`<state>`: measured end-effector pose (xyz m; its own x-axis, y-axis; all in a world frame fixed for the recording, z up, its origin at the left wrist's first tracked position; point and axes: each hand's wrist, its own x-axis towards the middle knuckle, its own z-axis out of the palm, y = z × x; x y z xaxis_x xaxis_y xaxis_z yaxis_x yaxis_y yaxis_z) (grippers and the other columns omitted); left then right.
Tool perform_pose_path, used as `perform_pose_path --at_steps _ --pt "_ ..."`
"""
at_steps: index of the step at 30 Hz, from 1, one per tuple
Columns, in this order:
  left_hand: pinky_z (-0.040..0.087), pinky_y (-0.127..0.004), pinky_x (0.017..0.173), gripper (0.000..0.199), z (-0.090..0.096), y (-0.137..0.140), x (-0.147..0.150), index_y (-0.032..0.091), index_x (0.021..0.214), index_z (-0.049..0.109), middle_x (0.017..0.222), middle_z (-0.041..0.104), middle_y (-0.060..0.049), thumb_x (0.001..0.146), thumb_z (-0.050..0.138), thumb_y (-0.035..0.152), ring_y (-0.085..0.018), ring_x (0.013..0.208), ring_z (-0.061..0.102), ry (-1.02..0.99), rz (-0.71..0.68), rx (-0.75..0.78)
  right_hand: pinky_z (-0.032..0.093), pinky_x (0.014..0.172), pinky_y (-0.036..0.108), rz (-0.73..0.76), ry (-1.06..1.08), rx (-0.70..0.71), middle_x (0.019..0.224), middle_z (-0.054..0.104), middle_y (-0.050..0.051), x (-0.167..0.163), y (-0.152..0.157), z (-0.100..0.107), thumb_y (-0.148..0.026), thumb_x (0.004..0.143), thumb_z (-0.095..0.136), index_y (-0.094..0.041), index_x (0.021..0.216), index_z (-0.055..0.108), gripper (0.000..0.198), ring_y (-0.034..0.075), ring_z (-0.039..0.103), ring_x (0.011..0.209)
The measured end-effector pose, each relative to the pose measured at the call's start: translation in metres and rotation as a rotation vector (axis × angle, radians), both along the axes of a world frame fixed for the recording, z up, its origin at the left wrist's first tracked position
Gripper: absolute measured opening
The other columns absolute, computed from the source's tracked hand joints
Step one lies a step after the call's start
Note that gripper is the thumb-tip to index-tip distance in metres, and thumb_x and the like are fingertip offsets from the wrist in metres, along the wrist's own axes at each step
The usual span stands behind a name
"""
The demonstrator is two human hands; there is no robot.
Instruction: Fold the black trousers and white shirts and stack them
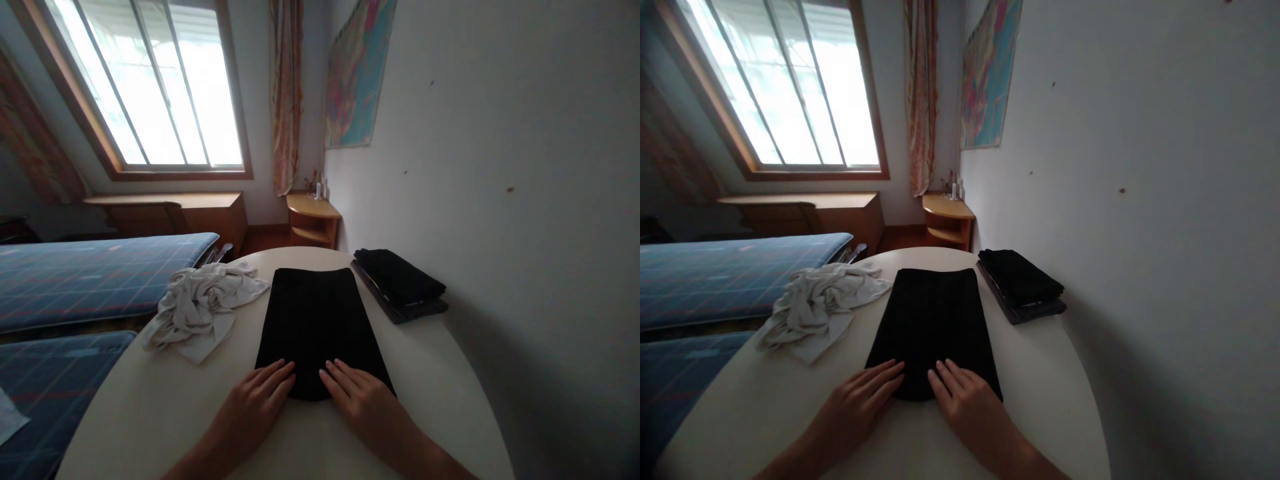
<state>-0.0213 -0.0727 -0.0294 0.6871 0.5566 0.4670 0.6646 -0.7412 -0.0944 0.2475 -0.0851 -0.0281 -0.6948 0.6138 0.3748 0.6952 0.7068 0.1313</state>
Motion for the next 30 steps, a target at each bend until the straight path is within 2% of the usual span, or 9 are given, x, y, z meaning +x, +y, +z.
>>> perform_pose_path --at_steps 3,7,13,18,21,23,25,28,30 --pt "0.059 -0.035 0.087 0.036 0.011 -0.004 -0.001 0.018 0.114 0.067 0.121 0.072 -0.007 0.092 0.041 0.005 -0.022 0.111 0.068 0.035 -0.031 -0.032 0.059 0.086 0.034 0.027 -0.05 0.041 0.129 0.066 0.017 -0.003 -0.005 0.004 -0.006 0.091 0.05 -0.01 0.133 0.058 0.043 0.026 0.066 0.115" --pt "0.058 -0.032 0.073 0.017 0.029 -0.022 -0.002 0.02 0.096 0.067 0.108 0.073 -0.005 0.085 0.057 0.011 -0.023 0.094 0.069 0.127 -0.08 -0.236 0.058 0.065 0.028 0.1 -0.145 -0.026 0.123 0.07 0.015 -0.005 -0.023 0.018 -0.01 0.091 0.053 -0.01 0.129 0.06 0.039 0.025 0.072 0.103" --pt "0.049 -0.023 0.059 0.012 0.038 -0.047 0.001 0.025 0.079 0.065 0.089 0.073 0.003 0.084 0.069 0.015 -0.014 0.072 0.067 0.191 -0.239 -0.552 0.031 0.038 0.027 0.297 -0.252 -0.336 0.077 0.074 -0.006 0.0 -0.042 0.038 -0.019 0.089 0.067 -0.024 0.093 0.069 0.007 0.012 0.066 0.055" --pt "0.053 -0.027 0.073 0.005 0.072 -0.022 0.022 0.025 0.082 0.067 0.087 0.072 0.001 0.082 0.07 0.021 -0.017 0.081 0.067 0.068 -0.153 -0.657 0.043 0.057 0.023 0.25 -0.085 -0.531 0.075 0.072 -0.004 -0.004 -0.014 0.072 -0.028 0.09 0.064 -0.023 0.083 0.069 0.01 0.013 0.067 0.065" --pt "0.049 -0.035 0.099 0.023 0.077 0.021 0.034 0.024 0.107 0.068 0.124 0.067 -0.005 0.088 0.057 0.017 -0.021 0.114 0.061 -0.077 -0.035 -0.536 0.05 0.079 0.028 0.115 0.065 -0.499 0.094 0.074 0.003 -0.013 0.023 0.084 -0.028 0.092 0.059 -0.02 0.095 0.069 0.013 0.018 0.068 0.088" --pt "0.038 -0.044 0.113 0.039 0.066 0.054 0.038 0.021 0.129 0.061 0.147 0.051 -0.009 0.091 0.052 0.02 -0.027 0.137 0.046 -0.107 0.077 -0.446 0.046 0.098 0.034 0.087 0.151 -0.48 0.115 0.071 0.008 -0.017 0.052 0.081 -0.028 0.093 0.058 -0.019 0.111 0.067 0.023 0.021 0.064 0.11" --pt "0.03 -0.046 0.119 0.048 0.05 0.082 0.038 0.02 0.142 0.051 0.157 0.039 -0.01 0.094 0.048 0.023 -0.028 0.146 0.033 -0.089 0.183 -0.409 0.032 0.115 0.043 0.061 0.199 -0.449 0.141 0.057 0.012 -0.017 0.079 0.07 -0.036 0.092 0.06 -0.018 0.133 0.057 0.045 0.026 0.046 0.136" --pt "0.024 -0.051 0.12 0.056 0.024 0.106 0.035 0.018 0.15 0.041 0.16 0.031 -0.013 0.098 0.046 0.037 -0.031 0.149 0.024 -0.027 0.331 -0.409 0.015 0.121 0.053 -0.034 0.164 -0.498 0.159 0.034 0.011 -0.01 0.108 0.047 -0.053 0.095 0.052 -0.023 0.151 0.04 0.065 0.029 0.023 0.149" --pt "0.022 -0.052 0.12 0.058 0.012 0.112 0.031 0.019 0.151 0.04 0.16 0.032 -0.013 0.099 0.042 0.045 -0.031 0.15 0.023 -0.008 0.389 -0.418 0.013 0.122 0.052 -0.088 0.143 -0.559 0.162 0.028 0.009 -0.004 0.119 0.034 -0.061 0.096 0.045 -0.024 0.154 0.035 0.07 0.029 0.018 0.151"
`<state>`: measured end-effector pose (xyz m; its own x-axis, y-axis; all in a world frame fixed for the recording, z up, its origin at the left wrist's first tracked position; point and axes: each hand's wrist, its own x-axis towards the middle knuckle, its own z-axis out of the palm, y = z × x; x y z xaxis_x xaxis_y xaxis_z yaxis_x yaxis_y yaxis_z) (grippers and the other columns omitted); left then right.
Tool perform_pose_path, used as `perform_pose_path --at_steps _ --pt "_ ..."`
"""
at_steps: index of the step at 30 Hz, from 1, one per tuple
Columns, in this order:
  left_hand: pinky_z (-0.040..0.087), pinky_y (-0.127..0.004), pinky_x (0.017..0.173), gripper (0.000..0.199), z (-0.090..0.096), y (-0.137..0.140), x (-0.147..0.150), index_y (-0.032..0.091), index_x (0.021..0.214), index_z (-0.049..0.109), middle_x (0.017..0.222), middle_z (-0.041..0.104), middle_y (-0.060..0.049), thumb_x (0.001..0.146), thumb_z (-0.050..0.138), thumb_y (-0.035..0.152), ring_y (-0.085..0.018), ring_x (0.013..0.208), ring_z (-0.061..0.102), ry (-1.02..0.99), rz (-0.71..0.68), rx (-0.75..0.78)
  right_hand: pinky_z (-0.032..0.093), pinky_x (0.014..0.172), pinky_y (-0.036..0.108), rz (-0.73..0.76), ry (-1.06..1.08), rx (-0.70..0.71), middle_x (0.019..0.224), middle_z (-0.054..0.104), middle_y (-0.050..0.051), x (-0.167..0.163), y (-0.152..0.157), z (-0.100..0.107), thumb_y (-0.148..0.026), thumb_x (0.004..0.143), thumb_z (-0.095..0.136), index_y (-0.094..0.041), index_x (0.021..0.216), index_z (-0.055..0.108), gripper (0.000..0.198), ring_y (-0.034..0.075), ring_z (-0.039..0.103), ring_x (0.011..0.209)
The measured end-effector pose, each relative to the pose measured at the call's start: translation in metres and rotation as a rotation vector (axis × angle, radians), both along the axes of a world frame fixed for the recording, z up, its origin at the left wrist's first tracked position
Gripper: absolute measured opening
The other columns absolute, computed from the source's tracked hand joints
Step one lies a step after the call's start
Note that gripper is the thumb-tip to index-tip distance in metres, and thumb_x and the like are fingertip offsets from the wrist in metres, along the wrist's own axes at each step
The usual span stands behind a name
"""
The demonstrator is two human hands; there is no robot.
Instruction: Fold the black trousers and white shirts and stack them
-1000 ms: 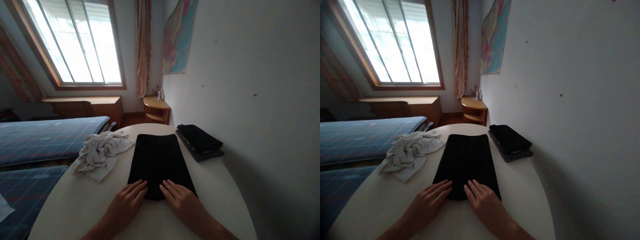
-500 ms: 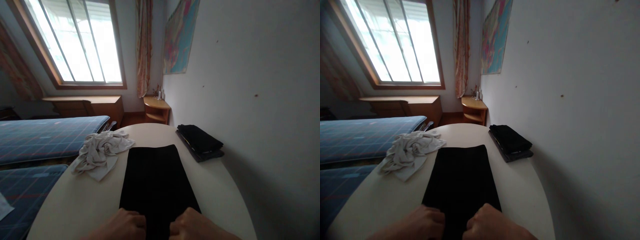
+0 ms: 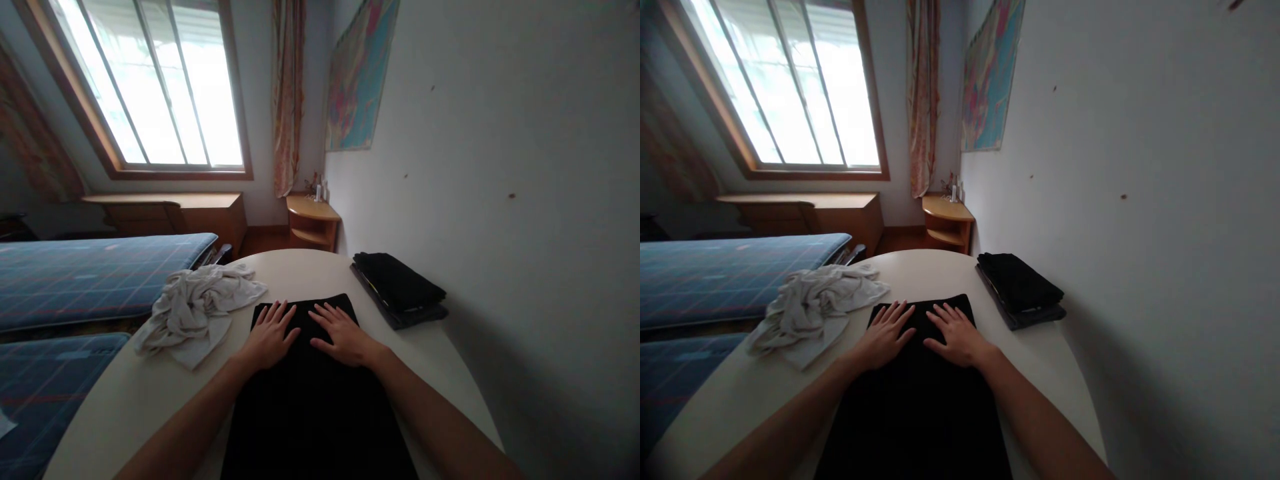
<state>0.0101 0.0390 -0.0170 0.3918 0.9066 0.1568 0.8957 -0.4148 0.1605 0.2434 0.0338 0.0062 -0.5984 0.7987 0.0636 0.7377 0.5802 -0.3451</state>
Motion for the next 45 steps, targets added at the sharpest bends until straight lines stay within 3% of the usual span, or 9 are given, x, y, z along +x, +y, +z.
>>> perform_pose_path --at_steps 6,10,13,17,20,25,34,41,45 --pt "0.023 -0.05 0.119 0.06 -0.005 0.011 -0.008 0.017 0.148 0.045 0.154 0.043 -0.014 0.098 0.043 0.051 -0.032 0.145 0.035 -0.019 0.119 -0.004 0.017 0.121 0.046 -0.065 0.001 -0.028 0.163 0.027 0.007 0.009 0.012 -0.011 -0.064 0.098 0.035 -0.024 0.153 0.037 0.068 0.025 0.021 0.15" --pt "0.034 -0.046 0.113 0.057 0.001 0.027 -0.023 0.013 0.14 0.053 0.14 0.057 -0.015 0.093 0.051 0.047 -0.033 0.131 0.05 -0.078 0.122 -0.011 0.009 0.12 0.053 -0.213 -0.057 -0.04 0.164 0.021 0.01 0.011 0.023 -0.014 -0.067 0.097 0.032 -0.021 0.155 0.032 0.074 0.029 0.016 0.151" --pt "0.04 -0.044 0.107 0.056 0.003 0.041 -0.038 0.011 0.132 0.059 0.131 0.063 -0.017 0.087 0.059 0.043 -0.034 0.124 0.055 -0.16 0.102 -0.063 0.007 0.12 0.054 -0.263 -0.093 -0.049 0.16 0.032 0.013 0.013 0.036 -0.012 -0.062 0.099 0.032 -0.019 0.154 0.033 0.071 0.028 0.026 0.148" --pt "0.045 -0.04 0.101 0.046 0.003 0.058 -0.047 0.014 0.116 0.069 0.115 0.071 -0.013 0.076 0.069 0.035 -0.031 0.113 0.062 -0.323 0.076 -0.195 0.016 0.117 0.053 -0.296 -0.129 -0.076 0.147 0.05 0.016 0.015 0.056 0.001 -0.05 0.096 0.048 -0.018 0.144 0.05 0.057 0.031 0.042 0.138" --pt "0.052 -0.031 0.081 0.036 0.002 0.063 -0.046 0.016 0.104 0.072 0.096 0.075 -0.007 0.072 0.071 0.032 -0.026 0.093 0.069 -0.361 0.078 -0.273 0.028 0.112 0.049 -0.3 -0.124 -0.121 0.137 0.06 0.014 0.016 0.069 0.011 -0.046 0.091 0.058 -0.019 0.13 0.061 0.048 0.031 0.051 0.13" --pt "0.047 -0.028 0.058 0.025 0.006 0.059 -0.042 0.014 0.09 0.072 0.075 0.072 -0.003 0.072 0.069 0.031 -0.021 0.067 0.067 -0.379 0.105 -0.348 0.042 0.099 0.043 -0.3 -0.104 -0.189 0.126 0.066 0.014 0.02 0.081 0.011 -0.05 0.082 0.068 -0.017 0.122 0.065 0.052 0.032 0.059 0.118" --pt "0.048 -0.032 0.077 0.032 0.022 0.052 -0.04 0.019 0.102 0.072 0.092 0.073 -0.005 0.073 0.072 0.031 -0.025 0.089 0.068 -0.377 0.174 -0.211 0.046 0.073 0.029 -0.136 0.092 -0.35 0.097 0.072 0.007 0.04 0.09 0.014 -0.037 0.074 0.074 -0.016 0.103 0.067 0.037 0.023 0.064 0.088" --pt "0.049 -0.036 0.091 0.037 0.024 0.048 -0.038 0.019 0.112 0.069 0.105 0.073 -0.008 0.077 0.069 0.026 -0.027 0.102 0.066 -0.354 0.155 -0.158 0.047 0.075 0.03 -0.097 0.212 -0.355 0.096 0.072 0.007 0.044 0.093 0.012 -0.032 0.073 0.074 -0.014 0.103 0.068 0.035 0.023 0.065 0.087" --pt "0.048 -0.038 0.095 0.033 0.03 0.046 -0.034 0.02 0.115 0.066 0.115 0.07 -0.007 0.083 0.062 0.024 -0.026 0.105 0.065 -0.375 0.161 -0.035 0.048 0.082 0.032 -0.132 0.284 -0.213 0.1 0.073 0.008 0.043 0.092 0.016 -0.031 0.077 0.072 -0.014 0.105 0.069 0.033 0.023 0.066 0.091"
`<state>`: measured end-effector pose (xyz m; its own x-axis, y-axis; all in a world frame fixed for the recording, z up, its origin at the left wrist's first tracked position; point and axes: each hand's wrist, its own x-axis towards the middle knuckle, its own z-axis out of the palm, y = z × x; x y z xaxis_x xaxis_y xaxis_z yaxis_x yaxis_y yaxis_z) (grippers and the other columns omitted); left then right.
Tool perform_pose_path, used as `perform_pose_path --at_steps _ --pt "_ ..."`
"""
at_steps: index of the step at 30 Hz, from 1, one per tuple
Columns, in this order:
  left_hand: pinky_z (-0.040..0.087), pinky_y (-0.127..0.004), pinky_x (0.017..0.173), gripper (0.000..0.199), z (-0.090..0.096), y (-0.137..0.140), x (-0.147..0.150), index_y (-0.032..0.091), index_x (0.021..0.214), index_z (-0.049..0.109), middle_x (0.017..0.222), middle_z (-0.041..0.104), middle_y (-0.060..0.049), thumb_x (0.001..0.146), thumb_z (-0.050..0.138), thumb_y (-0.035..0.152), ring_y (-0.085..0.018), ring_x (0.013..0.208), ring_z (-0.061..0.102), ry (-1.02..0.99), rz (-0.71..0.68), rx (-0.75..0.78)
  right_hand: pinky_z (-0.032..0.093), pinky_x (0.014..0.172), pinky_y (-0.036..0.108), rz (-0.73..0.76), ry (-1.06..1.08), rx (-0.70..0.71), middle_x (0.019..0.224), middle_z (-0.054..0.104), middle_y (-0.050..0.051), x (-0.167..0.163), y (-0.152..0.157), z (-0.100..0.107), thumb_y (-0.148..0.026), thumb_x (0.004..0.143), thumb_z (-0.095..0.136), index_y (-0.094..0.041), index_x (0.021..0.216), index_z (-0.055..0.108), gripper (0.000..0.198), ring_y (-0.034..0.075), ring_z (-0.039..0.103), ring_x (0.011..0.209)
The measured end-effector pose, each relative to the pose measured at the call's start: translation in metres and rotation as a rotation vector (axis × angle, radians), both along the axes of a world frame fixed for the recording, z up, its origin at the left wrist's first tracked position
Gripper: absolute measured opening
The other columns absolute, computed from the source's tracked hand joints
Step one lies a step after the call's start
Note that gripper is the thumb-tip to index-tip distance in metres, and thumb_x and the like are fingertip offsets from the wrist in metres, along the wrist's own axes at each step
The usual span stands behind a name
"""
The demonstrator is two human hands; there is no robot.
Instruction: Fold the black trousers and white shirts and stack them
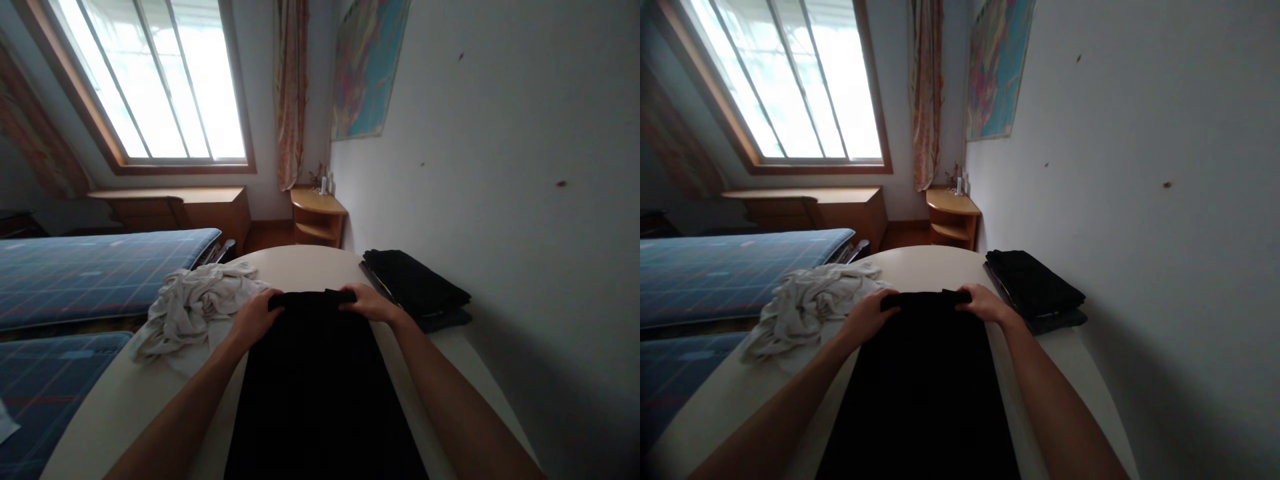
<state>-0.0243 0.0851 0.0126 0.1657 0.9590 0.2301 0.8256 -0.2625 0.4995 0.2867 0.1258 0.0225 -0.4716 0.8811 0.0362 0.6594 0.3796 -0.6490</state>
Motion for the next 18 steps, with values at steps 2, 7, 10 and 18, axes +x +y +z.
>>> perform_pose_path --at_steps 2,7,10,18 --pt "0.048 -0.037 0.095 0.03 0.002 0.0 0.0 0.021 0.115 0.065 0.116 0.068 -0.006 0.085 0.06 0.025 -0.026 0.103 0.065 0.006 0.007 0.054 0.048 0.086 0.033 -0.044 0.002 0.088 0.104 0.073 0.008 -0.002 -0.002 0.004 -0.028 0.079 0.071 -0.015 0.109 0.069 0.032 0.024 0.066 0.096" --pt "0.048 -0.037 0.095 0.03 0.008 0.006 -0.003 0.02 0.111 0.066 0.111 0.068 -0.007 0.083 0.062 0.025 -0.025 0.102 0.065 -0.03 -0.039 0.086 0.047 0.092 0.034 -0.059 -0.047 0.188 0.111 0.073 0.009 -0.006 -0.01 0.016 -0.023 0.083 0.069 -0.016 0.115 0.068 0.032 0.024 0.067 0.102" --pt "0.048 -0.036 0.096 0.03 0.021 0.01 -0.004 0.019 0.109 0.068 0.108 0.07 -0.007 0.08 0.064 0.025 -0.025 0.102 0.065 -0.035 -0.077 0.053 0.048 0.091 0.035 -0.078 -0.063 0.221 0.111 0.073 0.009 -0.005 -0.017 0.023 -0.023 0.085 0.068 -0.017 0.116 0.068 0.032 0.024 0.067 0.102" --pt "0.049 -0.035 0.089 0.036 0.065 -0.017 -0.013 0.018 0.107 0.069 0.101 0.072 -0.005 0.075 0.069 0.033 -0.024 0.093 0.066 0.03 -0.15 0.061 0.049 0.091 0.035 -0.044 -0.057 0.287 0.111 0.073 0.007 0.004 -0.053 0.06 -0.025 0.086 0.067 -0.02 0.117 0.069 0.032 0.023 0.068 0.1"
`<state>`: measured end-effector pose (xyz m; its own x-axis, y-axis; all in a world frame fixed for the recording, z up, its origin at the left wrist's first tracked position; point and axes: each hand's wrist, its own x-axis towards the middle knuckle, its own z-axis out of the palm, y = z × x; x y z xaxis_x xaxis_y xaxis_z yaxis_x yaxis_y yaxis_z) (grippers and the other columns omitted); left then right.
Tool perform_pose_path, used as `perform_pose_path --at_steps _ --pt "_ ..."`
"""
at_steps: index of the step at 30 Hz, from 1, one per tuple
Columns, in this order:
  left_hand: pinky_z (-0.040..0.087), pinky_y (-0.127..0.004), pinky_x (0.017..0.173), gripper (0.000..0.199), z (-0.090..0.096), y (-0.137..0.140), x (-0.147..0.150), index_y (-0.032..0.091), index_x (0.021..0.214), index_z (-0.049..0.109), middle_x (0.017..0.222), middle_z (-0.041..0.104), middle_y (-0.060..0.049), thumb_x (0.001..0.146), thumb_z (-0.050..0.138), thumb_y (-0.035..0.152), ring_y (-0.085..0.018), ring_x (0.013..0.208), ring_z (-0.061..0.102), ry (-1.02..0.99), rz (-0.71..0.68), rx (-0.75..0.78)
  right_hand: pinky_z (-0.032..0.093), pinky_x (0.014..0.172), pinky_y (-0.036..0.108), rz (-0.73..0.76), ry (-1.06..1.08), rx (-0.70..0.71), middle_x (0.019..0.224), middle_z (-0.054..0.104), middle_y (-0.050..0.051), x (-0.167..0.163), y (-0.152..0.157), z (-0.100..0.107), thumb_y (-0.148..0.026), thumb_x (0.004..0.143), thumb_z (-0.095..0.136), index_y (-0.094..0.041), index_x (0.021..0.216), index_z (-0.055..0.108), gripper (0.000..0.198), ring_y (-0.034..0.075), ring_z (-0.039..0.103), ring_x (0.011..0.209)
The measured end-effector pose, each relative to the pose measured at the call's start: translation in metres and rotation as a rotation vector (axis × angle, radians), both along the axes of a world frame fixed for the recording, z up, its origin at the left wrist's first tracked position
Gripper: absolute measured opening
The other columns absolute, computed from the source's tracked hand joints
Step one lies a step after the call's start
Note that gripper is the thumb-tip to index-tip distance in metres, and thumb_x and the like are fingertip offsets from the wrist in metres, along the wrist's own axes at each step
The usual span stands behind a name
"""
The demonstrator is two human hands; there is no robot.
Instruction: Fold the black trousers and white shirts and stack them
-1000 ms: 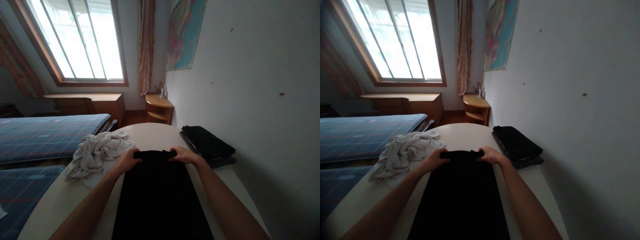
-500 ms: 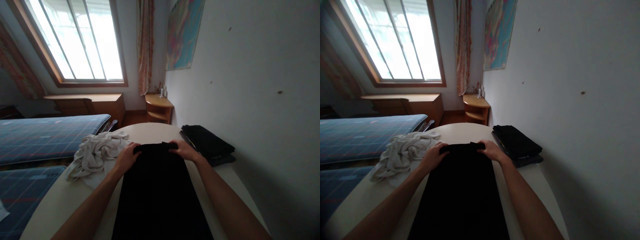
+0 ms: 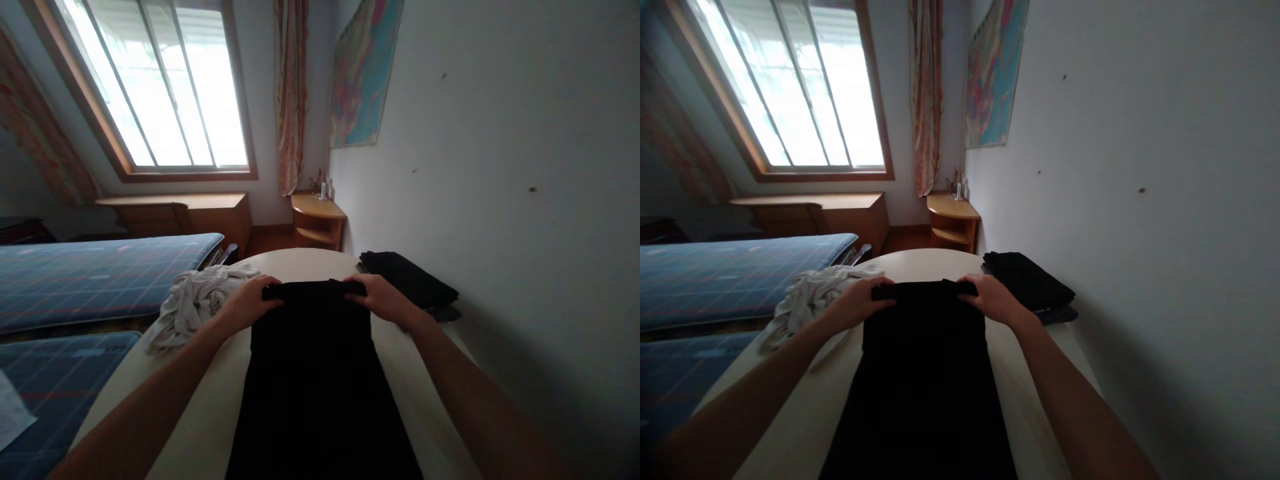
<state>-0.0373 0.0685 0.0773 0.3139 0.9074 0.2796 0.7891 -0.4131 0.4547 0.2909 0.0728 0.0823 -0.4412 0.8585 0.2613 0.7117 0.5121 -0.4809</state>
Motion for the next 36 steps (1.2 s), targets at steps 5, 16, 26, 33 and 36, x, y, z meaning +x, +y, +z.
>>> perform_pose_path --at_steps 5,16,26,33,36 --pt "0.05 -0.033 0.085 0.031 0.023 -0.044 -0.003 0.022 0.103 0.069 0.097 0.072 -0.002 0.074 0.069 0.032 -0.022 0.088 0.065 -0.019 -0.037 -0.01 0.049 0.094 0.037 0.022 -0.088 0.078 0.111 0.073 0.005 -0.001 -0.047 0.026 -0.025 0.085 0.066 -0.023 0.114 0.07 0.03 0.024 0.067 0.102" --pt "0.05 -0.027 0.076 0.039 -0.002 -0.148 -0.008 0.029 0.098 0.065 0.096 0.067 0.0 0.067 0.057 0.006 -0.018 0.087 0.064 0.048 -0.254 0.088 0.05 0.084 0.04 0.173 -0.249 0.35 0.102 0.069 0.006 0.005 -0.151 0.0 -0.004 0.075 0.061 -0.023 0.117 0.062 0.046 0.023 0.063 0.092" --pt "0.05 -0.034 0.075 0.057 -0.06 -0.188 -0.017 0.03 0.102 0.056 0.091 0.068 0.0 0.054 0.053 -0.001 -0.021 0.082 0.06 0.137 -0.415 0.197 0.05 0.08 0.038 0.307 -0.281 0.529 0.084 0.069 0.004 -0.004 -0.194 -0.046 -0.009 0.091 0.046 -0.023 0.113 0.062 0.03 0.02 0.061 0.072" --pt "0.052 -0.034 0.077 0.043 -0.064 -0.195 -0.016 0.032 0.103 0.061 0.091 0.07 -0.001 0.069 0.064 0.007 -0.021 0.083 0.062 0.137 -0.469 0.128 0.05 0.07 0.036 0.388 -0.316 0.435 0.078 0.068 0.002 -0.004 -0.2 -0.07 -0.015 0.089 0.056 -0.02 0.106 0.064 0.02 0.019 0.058 0.068" --pt "0.053 -0.031 0.077 0.028 -0.05 -0.195 -0.017 0.033 0.104 0.063 0.092 0.07 -0.002 0.079 0.068 0.021 -0.02 0.086 0.063 0.127 -0.534 0.014 0.05 0.067 0.036 0.42 -0.281 0.306 0.084 0.069 0.004 -0.002 -0.201 -0.06 -0.028 0.089 0.061 -0.021 0.11 0.064 0.022 0.021 0.061 0.073"
